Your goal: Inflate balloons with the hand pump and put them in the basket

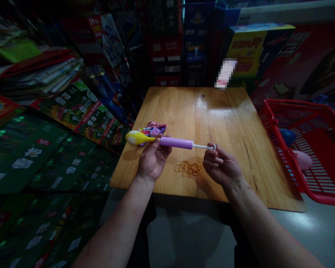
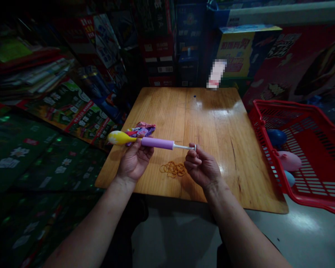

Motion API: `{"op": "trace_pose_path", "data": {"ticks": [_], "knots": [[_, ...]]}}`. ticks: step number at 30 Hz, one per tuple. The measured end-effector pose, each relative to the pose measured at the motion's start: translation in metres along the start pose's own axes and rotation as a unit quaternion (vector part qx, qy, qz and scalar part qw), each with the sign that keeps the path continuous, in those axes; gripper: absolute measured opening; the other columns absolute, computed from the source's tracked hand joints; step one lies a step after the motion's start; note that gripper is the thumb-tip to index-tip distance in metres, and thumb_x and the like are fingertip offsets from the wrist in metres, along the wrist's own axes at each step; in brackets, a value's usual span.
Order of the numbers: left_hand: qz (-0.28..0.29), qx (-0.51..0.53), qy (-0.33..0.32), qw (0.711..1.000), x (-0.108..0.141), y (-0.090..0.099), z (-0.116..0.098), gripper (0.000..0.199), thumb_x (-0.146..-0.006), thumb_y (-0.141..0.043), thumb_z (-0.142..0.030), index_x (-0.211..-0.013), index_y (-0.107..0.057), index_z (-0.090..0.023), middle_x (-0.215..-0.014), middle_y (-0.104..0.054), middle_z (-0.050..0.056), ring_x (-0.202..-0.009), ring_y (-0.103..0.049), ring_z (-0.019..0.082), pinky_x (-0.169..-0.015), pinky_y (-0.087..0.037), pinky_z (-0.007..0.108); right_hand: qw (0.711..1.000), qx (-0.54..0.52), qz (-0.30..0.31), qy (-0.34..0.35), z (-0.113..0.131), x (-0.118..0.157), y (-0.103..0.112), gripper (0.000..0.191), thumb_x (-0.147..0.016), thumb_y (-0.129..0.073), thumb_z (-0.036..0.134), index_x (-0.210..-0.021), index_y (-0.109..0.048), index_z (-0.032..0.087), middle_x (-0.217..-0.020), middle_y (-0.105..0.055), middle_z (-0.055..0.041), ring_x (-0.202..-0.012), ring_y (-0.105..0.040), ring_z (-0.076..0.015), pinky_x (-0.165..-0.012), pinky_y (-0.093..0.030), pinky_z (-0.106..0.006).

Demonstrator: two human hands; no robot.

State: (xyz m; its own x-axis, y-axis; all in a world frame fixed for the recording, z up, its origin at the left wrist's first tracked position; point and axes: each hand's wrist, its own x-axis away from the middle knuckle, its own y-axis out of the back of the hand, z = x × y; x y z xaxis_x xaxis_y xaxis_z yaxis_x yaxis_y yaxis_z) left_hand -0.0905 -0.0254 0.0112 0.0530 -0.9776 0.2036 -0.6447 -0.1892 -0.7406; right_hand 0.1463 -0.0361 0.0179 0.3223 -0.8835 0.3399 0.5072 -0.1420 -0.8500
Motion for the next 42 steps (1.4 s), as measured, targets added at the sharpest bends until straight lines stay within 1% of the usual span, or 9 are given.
{"op": "trace_pose_path", "data": {"ticks": [3, 6, 12, 17, 22, 26, 33, 38, 42], "knots": [[-0.002, -0.009, -0.037, 0.999, -0.006, 0.005, -0.014, 0.019, -0.088, -0.072, -0.024, -0.107, -0.073, -0.023, -0.118, -0.074, 0.006, -0.112, -0.068, 0.019, -0.085, -0.059, 0.027, 1.000, -0.005, 0.002, 0.023, 0.011, 0.001, 0.002, 0.006, -0.088, -0.066, 0.015, -0.092, -0.065, 0.019, -0.063, -0.048, 0.0072, -0.043, -0.029, -0.0043, -0.043, -0.033, -0.017], [0.000, -0.011, -0.032, 0.999, -0.006, 0.007, -0.016, 0.026, -0.088, -0.073, -0.026, -0.113, -0.072, -0.025, -0.121, -0.072, 0.005, -0.109, -0.069, 0.018, -0.081, -0.059, 0.026, 0.999, 0.018, -0.002, 0.030, 0.010, 0.002, 0.002, 0.005, -0.089, -0.066, 0.018, -0.093, -0.066, 0.020, -0.064, -0.050, 0.0068, -0.044, -0.031, -0.0051, -0.043, -0.033, -0.018], [0.024, -0.014, 0.050, 0.998, 0.010, -0.002, 0.009, 0.026, -0.087, -0.074, -0.028, -0.113, -0.071, -0.024, -0.121, -0.072, 0.007, -0.102, -0.070, 0.019, -0.084, -0.059, 0.033, 0.999, 0.039, 0.002, -0.011, -0.014, 0.001, 0.002, 0.015, -0.085, -0.072, 0.023, -0.099, -0.067, 0.022, -0.072, -0.061, 0.0048, -0.048, -0.037, -0.0052, -0.047, -0.037, -0.018], [0.019, -0.009, 0.047, 0.999, 0.012, -0.006, 0.022, 0.022, -0.089, -0.071, -0.025, -0.110, -0.072, -0.022, -0.116, -0.074, 0.008, -0.097, -0.071, 0.017, -0.081, -0.058, 0.029, 1.000, 0.009, -0.003, -0.024, -0.021, -0.001, 0.002, 0.014, -0.084, -0.071, 0.019, -0.097, -0.067, 0.021, -0.071, -0.060, 0.0062, -0.045, -0.033, -0.0029, -0.046, -0.036, -0.016], [0.010, -0.014, 0.035, 0.999, 0.002, -0.004, 0.011, 0.020, -0.089, -0.070, -0.025, -0.109, -0.072, -0.021, -0.113, -0.075, 0.008, -0.091, -0.071, 0.015, -0.075, -0.056, 0.024, 0.999, 0.053, 0.009, -0.001, -0.004, -0.001, 0.004, 0.009, -0.086, -0.069, 0.022, -0.095, -0.067, 0.021, -0.067, -0.057, 0.0066, -0.043, -0.030, -0.0030, -0.044, -0.033, -0.016], [-0.012, -0.011, -0.007, 1.000, -0.004, 0.000, -0.004, 0.022, -0.089, -0.070, -0.027, -0.111, -0.072, -0.023, -0.112, -0.075, 0.006, -0.090, -0.071, 0.015, -0.074, -0.056, 0.023, 0.999, 0.023, 0.016, 0.033, 0.008, 0.003, 0.005, 0.008, -0.087, -0.067, 0.017, -0.095, -0.067, 0.022, -0.067, -0.057, 0.0072, -0.043, -0.030, -0.0022, -0.044, -0.033, -0.014], [0.041, -0.013, 0.051, 0.998, 0.013, -0.004, 0.012, 0.025, -0.090, -0.070, -0.028, -0.114, -0.070, -0.022, -0.120, -0.073, 0.010, -0.109, -0.069, 0.023, -0.093, -0.056, 0.042, 0.999, -0.016, 0.003, -0.050, -0.012, 0.007, 0.002, 0.010, -0.085, -0.071, 0.017, -0.094, -0.067, 0.020, -0.072, -0.063, 0.0055, -0.047, -0.041, -0.0024, -0.047, -0.040, -0.014], [0.031, -0.008, 0.045, 0.998, 0.014, -0.007, 0.021, 0.022, -0.090, -0.070, -0.025, -0.112, -0.071, -0.020, -0.116, -0.074, 0.010, -0.100, -0.071, 0.020, -0.086, -0.058, 0.034, 0.991, -0.087, 0.051, -0.083, -0.017, 0.002, 0.008, 0.011, -0.089, -0.067, 0.013, -0.099, -0.065, 0.018, -0.073, -0.065, 0.0054, -0.047, -0.046, -0.0007, -0.049, -0.042, -0.012], [0.010, -0.017, 0.041, 0.999, 0.009, -0.007, 0.020, 0.022, -0.090, -0.069, -0.024, -0.111, -0.071, -0.019, -0.112, -0.075, 0.011, -0.093, -0.072, 0.017, -0.078, -0.058, 0.028, 0.987, -0.115, 0.056, -0.094, -0.016, -0.002, 0.010, 0.009, -0.092, -0.063, 0.013, -0.100, -0.064, 0.016, -0.072, -0.065, 0.0045, -0.046, -0.047, -0.0009, -0.047, -0.042, -0.012]]}}
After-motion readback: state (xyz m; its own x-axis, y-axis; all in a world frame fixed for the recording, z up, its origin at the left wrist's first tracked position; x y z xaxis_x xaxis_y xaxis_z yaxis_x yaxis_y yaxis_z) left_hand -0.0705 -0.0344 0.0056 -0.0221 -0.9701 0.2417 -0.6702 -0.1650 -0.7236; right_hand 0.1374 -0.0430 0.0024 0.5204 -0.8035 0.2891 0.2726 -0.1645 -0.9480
